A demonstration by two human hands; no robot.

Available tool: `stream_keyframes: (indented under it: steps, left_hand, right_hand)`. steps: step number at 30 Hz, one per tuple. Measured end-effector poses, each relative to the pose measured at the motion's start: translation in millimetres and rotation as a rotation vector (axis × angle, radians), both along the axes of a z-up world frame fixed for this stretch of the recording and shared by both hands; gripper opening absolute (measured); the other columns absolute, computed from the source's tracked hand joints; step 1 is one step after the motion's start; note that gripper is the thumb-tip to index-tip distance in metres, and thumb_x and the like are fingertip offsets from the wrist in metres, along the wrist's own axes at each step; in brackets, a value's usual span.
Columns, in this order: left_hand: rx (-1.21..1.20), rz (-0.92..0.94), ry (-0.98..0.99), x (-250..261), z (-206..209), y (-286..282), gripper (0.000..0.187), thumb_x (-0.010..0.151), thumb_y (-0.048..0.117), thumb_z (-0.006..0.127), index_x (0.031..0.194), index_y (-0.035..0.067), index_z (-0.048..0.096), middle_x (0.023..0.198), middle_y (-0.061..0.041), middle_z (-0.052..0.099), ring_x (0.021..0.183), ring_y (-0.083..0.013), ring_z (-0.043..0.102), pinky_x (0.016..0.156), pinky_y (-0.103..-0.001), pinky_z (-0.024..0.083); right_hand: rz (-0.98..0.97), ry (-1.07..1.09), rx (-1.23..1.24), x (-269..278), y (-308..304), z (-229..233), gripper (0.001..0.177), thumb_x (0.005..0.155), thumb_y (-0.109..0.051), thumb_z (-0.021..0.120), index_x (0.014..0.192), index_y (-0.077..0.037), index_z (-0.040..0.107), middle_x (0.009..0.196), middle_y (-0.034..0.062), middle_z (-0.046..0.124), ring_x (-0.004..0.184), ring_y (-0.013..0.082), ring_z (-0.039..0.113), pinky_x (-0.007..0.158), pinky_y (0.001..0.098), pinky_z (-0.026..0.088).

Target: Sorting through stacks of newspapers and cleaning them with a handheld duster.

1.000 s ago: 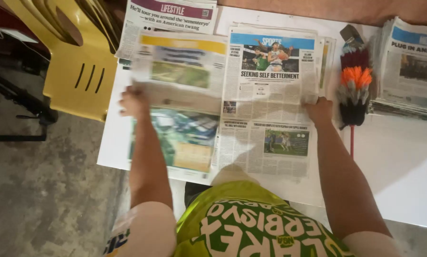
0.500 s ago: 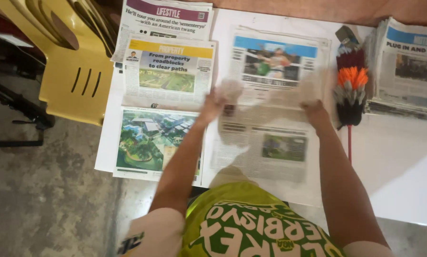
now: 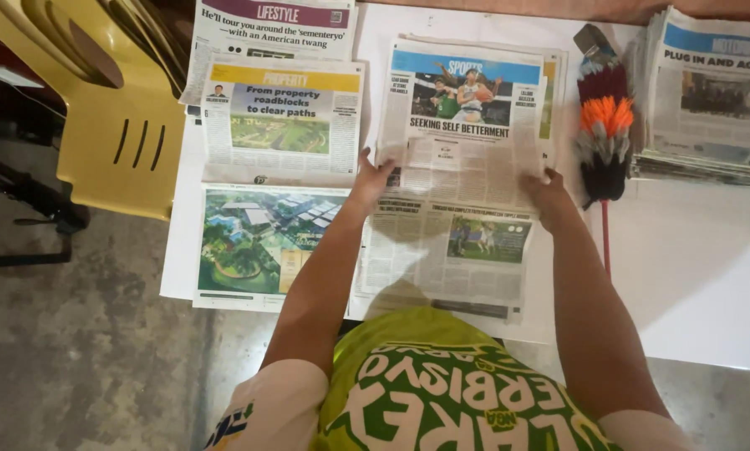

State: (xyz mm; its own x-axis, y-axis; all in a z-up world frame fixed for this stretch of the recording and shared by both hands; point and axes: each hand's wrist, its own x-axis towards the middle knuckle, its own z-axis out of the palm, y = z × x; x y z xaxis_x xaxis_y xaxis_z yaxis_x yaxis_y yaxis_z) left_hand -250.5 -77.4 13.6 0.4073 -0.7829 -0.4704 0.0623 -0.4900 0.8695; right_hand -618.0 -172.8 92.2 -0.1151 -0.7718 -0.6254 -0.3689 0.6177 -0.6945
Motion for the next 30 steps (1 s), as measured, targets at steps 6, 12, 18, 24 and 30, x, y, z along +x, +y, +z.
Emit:
stream_keyframes:
  steps: [6, 12, 18, 24, 30]
  left_hand:
    - [-0.283, -0.143, 0.181, -2.7, 153.1, 0.5, 0.091, 0.09, -0.004, 0.069, 0.163, 0.024, 0.023, 0.133, -0.034, 0.062, 0.11, -0.0397, 0.069, 0.09, -0.04, 0.056]
    - [-0.753, -0.348, -0.004, 17.1, 274.2, -33.3, 0.093, 0.091, -0.021, 0.062, 0.16, 0.031, 0.029, 0.174, -0.012, 0.013, 0.152, -0.0502, 0.025, 0.121, -0.056, 0.047]
    - [-1.147, -0.354, -0.107, 13.2, 335.6, -2.1, 0.057, 0.105, -0.013, 0.07, 0.148, 0.012, 0.042, 0.139, -0.015, 0.064, 0.117, -0.026, 0.071, 0.097, -0.034, 0.062]
    - [-0.675, -0.375, -0.292, -2.7, 244.0, 29.7, 0.105, 0.098, 0.035, 0.074, 0.161, 0.002, -0.004, 0.17, -0.031, -0.005, 0.159, -0.0467, 0.003, 0.129, -0.062, 0.009]
    - [-0.167, -0.305, -0.317, -22.1, 48.2, 83.8, 0.092, 0.083, 0.039, 0.083, 0.154, 0.001, 0.038, 0.149, -0.04, 0.041, 0.137, -0.0553, 0.045, 0.118, -0.061, 0.037]
  right_hand:
    - [0.229, 0.195, -0.236, 18.7, 13.5, 127.9, 0.082, 0.092, -0.025, 0.08, 0.161, -0.016, 0.036, 0.15, 0.0374, 0.042, 0.139, 0.0502, 0.045, 0.107, 0.0586, 0.042]
    - [0.172, 0.021, -0.61, 23.7, 20.9, 280.0, 0.046, 0.097, 0.001, 0.053, 0.139, -0.017, 0.058, 0.151, 0.0089, 0.055, 0.138, 0.0267, 0.054, 0.115, 0.0478, 0.039]
    - [0.301, -0.015, -1.263, -52.3, 1.7, 252.3, 0.027, 0.117, 0.001, 0.077, 0.136, 0.014, 0.065, 0.122, 0.0269, 0.071, 0.096, 0.0388, 0.072, 0.085, 0.0495, 0.066]
    - [0.224, 0.183, -1.096, -34.6, 27.5, 170.2, 0.101, 0.084, 0.03, 0.066, 0.161, -0.019, 0.025, 0.16, 0.0224, 0.047, 0.144, 0.0442, 0.051, 0.099, 0.0388, 0.068]
    - [0.17, -0.272, -0.538, -53.8, 75.8, -33.3, 0.06, 0.094, 0.007, 0.071, 0.148, 0.003, 0.045, 0.131, 0.0256, 0.059, 0.105, 0.0414, 0.067, 0.078, 0.052, 0.058]
